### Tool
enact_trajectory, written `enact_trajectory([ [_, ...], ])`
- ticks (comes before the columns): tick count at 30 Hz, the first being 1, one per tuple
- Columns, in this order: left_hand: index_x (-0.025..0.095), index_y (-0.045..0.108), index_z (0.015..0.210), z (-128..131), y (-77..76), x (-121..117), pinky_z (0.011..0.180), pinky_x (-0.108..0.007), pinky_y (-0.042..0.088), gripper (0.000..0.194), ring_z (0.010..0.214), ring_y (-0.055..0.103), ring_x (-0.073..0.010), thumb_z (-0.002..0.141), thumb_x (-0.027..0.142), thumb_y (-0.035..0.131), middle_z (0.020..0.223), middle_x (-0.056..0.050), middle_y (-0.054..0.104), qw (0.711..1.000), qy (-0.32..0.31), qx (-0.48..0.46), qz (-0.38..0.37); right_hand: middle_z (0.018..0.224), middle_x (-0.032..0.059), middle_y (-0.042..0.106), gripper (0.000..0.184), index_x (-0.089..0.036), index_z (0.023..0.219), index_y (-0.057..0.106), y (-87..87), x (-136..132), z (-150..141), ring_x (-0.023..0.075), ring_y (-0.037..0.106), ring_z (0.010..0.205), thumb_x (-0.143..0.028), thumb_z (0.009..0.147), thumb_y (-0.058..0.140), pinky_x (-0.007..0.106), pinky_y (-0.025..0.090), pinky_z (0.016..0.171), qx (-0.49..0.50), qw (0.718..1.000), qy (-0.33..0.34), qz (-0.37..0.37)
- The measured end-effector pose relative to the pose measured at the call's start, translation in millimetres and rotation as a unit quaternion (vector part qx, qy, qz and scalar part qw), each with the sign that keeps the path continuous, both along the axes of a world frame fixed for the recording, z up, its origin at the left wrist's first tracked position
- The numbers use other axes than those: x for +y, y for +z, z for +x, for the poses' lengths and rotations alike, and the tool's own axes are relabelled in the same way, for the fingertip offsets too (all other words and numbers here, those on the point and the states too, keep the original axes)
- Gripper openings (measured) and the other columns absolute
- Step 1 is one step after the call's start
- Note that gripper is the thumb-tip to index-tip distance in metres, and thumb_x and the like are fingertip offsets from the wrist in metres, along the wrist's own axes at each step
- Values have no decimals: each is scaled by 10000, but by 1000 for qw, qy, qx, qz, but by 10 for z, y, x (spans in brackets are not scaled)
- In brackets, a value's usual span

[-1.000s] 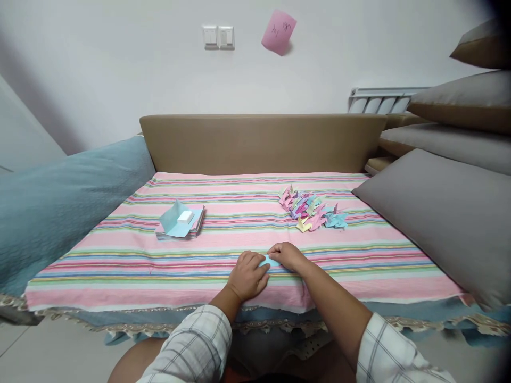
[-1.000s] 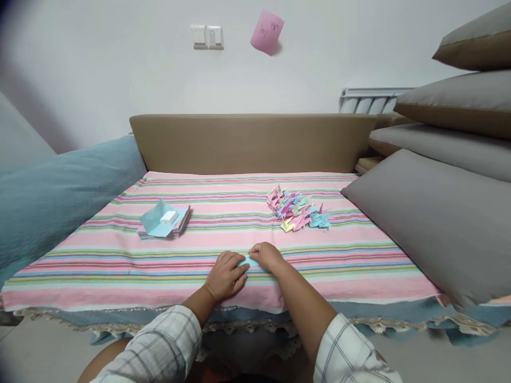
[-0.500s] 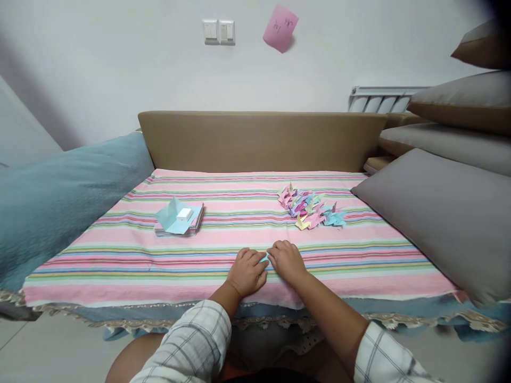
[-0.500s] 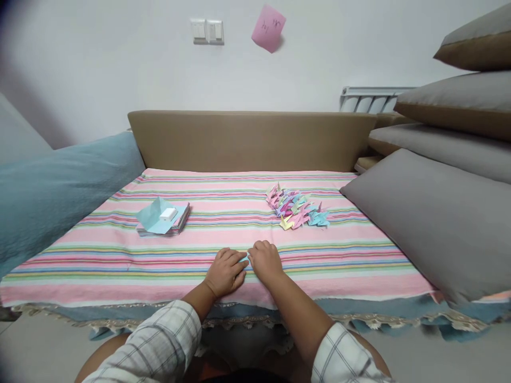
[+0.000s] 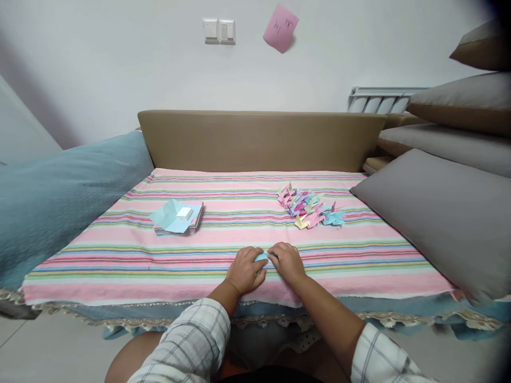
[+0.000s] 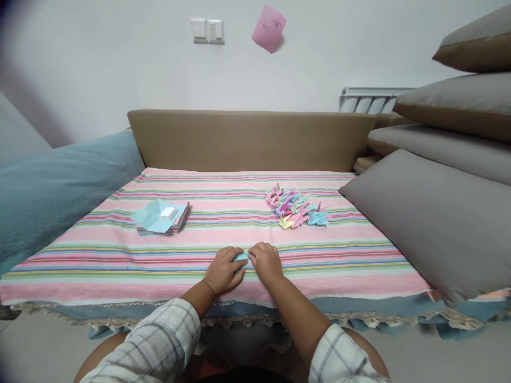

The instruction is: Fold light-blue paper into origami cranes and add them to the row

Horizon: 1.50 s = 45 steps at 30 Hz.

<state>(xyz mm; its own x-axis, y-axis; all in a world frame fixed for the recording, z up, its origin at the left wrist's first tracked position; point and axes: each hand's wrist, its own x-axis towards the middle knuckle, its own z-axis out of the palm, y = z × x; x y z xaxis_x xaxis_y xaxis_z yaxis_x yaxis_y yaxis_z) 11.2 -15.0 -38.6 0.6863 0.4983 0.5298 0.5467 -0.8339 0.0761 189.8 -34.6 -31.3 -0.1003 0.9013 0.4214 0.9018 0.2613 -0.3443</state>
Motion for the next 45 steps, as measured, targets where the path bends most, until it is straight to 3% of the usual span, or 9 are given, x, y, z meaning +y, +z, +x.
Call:
enact_trajectory([
  [16,232,646,1027,-5,-22,26,851,-423,392,273,974,499,-236,783,293,540,1035,-95,550,1000,-12,-12,-4,901,34,645,123,-231,912,660,-82,4,66,180,547,886,-228,838,562,296,375,788,45,998,33,-30],
  [20,234,655,990,-7,-22,38,821,-401,402,244,919,512,-217,784,287,536,977,-83,561,1000,-13,-20,-8,852,29,637,110,-239,856,680,-93,-19,47,178,539,853,-248,843,571,301,368,774,24,999,25,-15],
  [32,186,599,801,8,9,27,790,-365,405,106,835,523,-194,771,249,520,840,-60,590,999,-2,-25,-31,920,22,661,173,-277,954,691,-125,-82,141,161,556,874,-239,866,547,293,389,791,-3,997,76,14],
  [39,200,600,1040,2,6,24,821,-388,394,279,893,526,-213,781,254,514,908,-67,607,1000,-6,-12,-25,961,35,633,226,-305,1047,659,-118,-161,176,176,520,905,-251,897,500,304,377,789,-55,993,101,34],
  [45,222,640,1015,5,9,26,785,-379,392,266,860,525,-204,779,245,520,875,-63,593,1000,-6,-7,-10,929,62,624,185,-218,982,665,-167,-201,217,188,523,912,-263,879,518,317,413,806,-10,997,68,44],
])
